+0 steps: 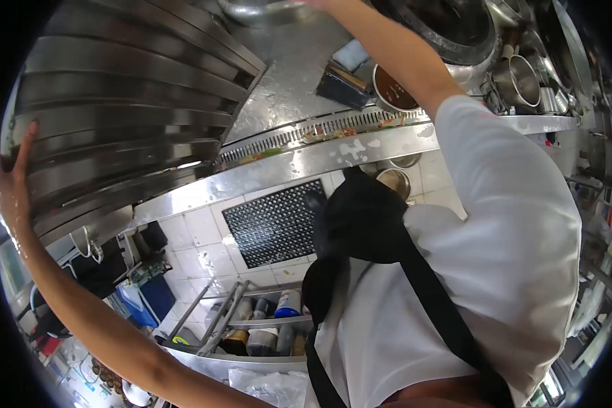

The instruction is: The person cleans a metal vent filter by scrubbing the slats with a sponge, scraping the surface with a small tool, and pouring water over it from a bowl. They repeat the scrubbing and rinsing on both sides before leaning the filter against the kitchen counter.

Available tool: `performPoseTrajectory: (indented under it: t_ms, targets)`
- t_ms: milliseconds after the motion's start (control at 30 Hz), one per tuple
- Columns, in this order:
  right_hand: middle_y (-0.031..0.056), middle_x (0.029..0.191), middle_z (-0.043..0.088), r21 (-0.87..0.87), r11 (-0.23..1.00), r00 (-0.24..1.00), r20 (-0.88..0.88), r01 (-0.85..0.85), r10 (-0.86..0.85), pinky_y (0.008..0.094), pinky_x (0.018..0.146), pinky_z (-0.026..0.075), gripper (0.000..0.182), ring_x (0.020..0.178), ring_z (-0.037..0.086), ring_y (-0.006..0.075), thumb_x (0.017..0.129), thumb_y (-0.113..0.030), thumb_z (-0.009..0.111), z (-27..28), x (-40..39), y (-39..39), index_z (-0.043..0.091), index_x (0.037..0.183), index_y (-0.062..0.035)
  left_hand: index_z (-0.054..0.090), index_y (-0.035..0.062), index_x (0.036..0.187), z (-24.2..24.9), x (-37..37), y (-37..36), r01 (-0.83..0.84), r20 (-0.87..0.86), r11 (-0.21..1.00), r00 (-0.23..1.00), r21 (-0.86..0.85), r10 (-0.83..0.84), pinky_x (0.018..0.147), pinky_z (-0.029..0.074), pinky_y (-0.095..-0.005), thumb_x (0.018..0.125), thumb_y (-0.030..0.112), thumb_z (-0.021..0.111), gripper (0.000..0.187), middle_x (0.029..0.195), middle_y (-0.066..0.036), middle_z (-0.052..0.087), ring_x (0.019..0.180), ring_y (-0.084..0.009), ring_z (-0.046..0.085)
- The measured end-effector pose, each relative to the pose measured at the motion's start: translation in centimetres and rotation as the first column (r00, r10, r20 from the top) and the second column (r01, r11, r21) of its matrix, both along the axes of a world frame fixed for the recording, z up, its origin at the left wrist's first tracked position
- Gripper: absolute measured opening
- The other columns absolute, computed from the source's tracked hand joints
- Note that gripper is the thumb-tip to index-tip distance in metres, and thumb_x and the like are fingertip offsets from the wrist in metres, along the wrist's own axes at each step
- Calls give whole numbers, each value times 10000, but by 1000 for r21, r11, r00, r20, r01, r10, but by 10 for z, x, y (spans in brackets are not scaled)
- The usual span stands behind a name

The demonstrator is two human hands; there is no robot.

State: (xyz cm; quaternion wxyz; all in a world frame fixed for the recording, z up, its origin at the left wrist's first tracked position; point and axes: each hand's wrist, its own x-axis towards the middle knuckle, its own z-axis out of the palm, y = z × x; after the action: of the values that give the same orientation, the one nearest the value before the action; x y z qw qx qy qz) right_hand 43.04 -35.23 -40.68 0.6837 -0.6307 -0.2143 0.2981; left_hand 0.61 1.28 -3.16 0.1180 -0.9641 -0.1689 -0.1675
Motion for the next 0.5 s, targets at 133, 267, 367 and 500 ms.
performPoseTrajectory:
  t_ms: [133,267,367,500]
  targets:
    - [168,1059,711,-893,374,690,107,-251,716,496,867,528,584,963,672,323,926,-447,646,-62,-66,-70,613,1311,-9,700,143,1255,-4,-7,28,176,-62,984,983,38,-173,1077,433,-355,936,251,606,350,1283,-80,678,1169,-206,642]
    - [256,1438,466,-955,178,830,294,236,474,555,1051,412,1095,1251,519,441,764,-630,737,-95,-197,-105,257,1524,-3,720,168,1245,-10,-1,33,193,-36,976,981,97,-190,1090,430,-339,978,129,560,314,1301,-63,675,1173,-189,645]
    - [251,1499,374,-906,200,809,422,372,409,551,1044,413,1014,1321,441,458,806,-525,752,-118,-238,-117,226,1515,-25,596,171,1380,-9,5,22,-27,108,996,994,80,19,1074,418,-396,778,626,657,757,1351,-106,635,1267,-271,584]
    - [194,1344,543,-766,471,757,596,437,268,499,944,488,648,1188,581,368,914,-304,689,-148,-243,-130,391,1421,-32,543,62,1402,6,-3,-67,-180,116,982,978,64,172,1058,418,-408,747,696,721,929,1297,-204,641,1252,-325,591]
